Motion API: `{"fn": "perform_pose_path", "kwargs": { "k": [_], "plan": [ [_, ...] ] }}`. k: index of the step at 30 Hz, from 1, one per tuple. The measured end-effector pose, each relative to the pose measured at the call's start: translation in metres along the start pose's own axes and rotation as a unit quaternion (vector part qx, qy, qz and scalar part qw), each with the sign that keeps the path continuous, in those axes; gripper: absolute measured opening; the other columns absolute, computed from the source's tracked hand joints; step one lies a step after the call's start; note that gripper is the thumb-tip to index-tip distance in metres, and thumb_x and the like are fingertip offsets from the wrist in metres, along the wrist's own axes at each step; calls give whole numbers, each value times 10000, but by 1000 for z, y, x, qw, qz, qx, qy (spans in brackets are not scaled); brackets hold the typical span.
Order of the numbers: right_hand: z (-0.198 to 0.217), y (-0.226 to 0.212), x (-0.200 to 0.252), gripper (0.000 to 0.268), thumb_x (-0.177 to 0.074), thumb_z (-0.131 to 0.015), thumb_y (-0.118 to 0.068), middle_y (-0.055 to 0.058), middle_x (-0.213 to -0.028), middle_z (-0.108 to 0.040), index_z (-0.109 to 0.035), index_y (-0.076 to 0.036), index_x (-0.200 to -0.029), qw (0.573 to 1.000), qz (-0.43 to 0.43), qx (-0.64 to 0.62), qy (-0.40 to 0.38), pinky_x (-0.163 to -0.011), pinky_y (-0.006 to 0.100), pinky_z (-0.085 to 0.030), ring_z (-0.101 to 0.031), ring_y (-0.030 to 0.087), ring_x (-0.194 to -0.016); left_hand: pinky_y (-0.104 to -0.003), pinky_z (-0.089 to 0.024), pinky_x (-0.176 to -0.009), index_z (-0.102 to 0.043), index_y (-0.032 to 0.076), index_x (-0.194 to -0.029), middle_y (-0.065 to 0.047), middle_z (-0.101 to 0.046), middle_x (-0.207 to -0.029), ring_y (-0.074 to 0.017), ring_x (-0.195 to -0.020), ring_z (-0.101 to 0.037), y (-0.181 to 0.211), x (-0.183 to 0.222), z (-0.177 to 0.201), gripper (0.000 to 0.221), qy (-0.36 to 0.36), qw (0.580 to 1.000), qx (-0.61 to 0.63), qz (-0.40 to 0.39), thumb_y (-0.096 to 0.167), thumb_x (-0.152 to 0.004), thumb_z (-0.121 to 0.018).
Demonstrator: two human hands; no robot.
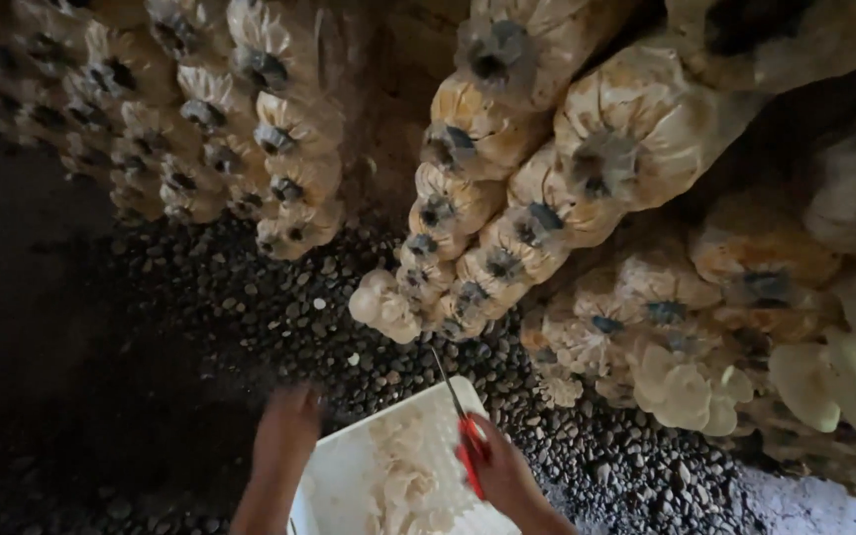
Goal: Picking mushrooms from growing bags and trimming the stems with scissors before placing them in a tray.
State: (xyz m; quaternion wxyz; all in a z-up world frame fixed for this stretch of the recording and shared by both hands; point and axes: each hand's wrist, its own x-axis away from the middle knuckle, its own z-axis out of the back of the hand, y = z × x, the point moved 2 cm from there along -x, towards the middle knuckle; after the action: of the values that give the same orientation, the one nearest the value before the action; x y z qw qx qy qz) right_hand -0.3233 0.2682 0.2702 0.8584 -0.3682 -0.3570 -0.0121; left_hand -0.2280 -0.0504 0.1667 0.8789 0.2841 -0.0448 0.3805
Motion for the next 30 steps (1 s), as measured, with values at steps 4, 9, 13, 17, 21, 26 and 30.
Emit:
{"fn": "perform_pose_path", "kwargs": {
  "k": [4,9,13,17,21,26,30],
  "plan": [
    [-15,-81,-16,457,-1005,-590,-90,93,-866,-725,-582,-209,-1446,959,38,-265,-89,-345,286,-385,-625,200,-466,-487,-410,-1130,-634,66,-1379,-70,-658,-1344,-285,-1210,-614,141,-97,70,390,0,916,-204,-344,150,-1011,-542],
    [-33,-91,-37,440,-953,-574,-128,196,-826,-694,-646,-167,-1386,929,-21,-354,-105,-282,298,-331,-607,286,-416,-460,-398,-1093,-586,146,-1367,-104,-597,-1359,-343,-1200,-570,178,-113,73,408,-140,952,-167,-214,236,-1000,-434],
    [-26,-119,-22,315,-1022,-554,-183,232,-754,-675,-666,-61,-1290,924,-24,-366,-110,-274,278,-323,-603,286,-399,-479,-404,-1029,-656,105,-1249,-150,-656,-1254,-417,-1190,-560,176,-120,57,461,-102,946,-177,-251,378,-894,-544],
    [-39,-110,-28,375,-1023,-556,-211,205,-823,-689,-619,-117,-1380,939,15,-324,-116,-319,269,-360,-615,254,-451,-476,-502,-989,-730,181,-1221,-107,-665,-1312,-410,-1305,-470,189,-112,87,409,-208,960,-139,-124,395,-900,-594],
    [-43,-125,-16,462,-994,-556,-133,108,-787,-690,-598,-167,-1452,959,-19,-273,-67,-330,242,-319,-579,172,-427,-511,-277,-1191,-629,252,-1361,71,-549,-1472,-237,-1376,-474,217,-90,128,413,-290,884,-281,-236,421,-1000,-524],
    [-47,-123,-17,525,-1024,-538,-178,75,-820,-705,-487,-162,-1547,966,2,-249,-70,-360,234,-388,-566,125,-446,-482,-296,-1165,-603,355,-1439,107,-494,-1564,-299,-1376,-463,194,-105,98,636,-244,942,-166,-158,639,-986,-258],
    [-45,-130,-18,468,-1000,-545,-165,121,-788,-666,-570,-132,-1466,949,-38,-305,-67,-362,251,-305,-550,174,-444,-533,-291,-1173,-480,449,-1505,48,-436,-1568,-387,-1522,-245,189,-102,102,505,-292,944,-129,-84,524,-1019,-365]
  ]
}}
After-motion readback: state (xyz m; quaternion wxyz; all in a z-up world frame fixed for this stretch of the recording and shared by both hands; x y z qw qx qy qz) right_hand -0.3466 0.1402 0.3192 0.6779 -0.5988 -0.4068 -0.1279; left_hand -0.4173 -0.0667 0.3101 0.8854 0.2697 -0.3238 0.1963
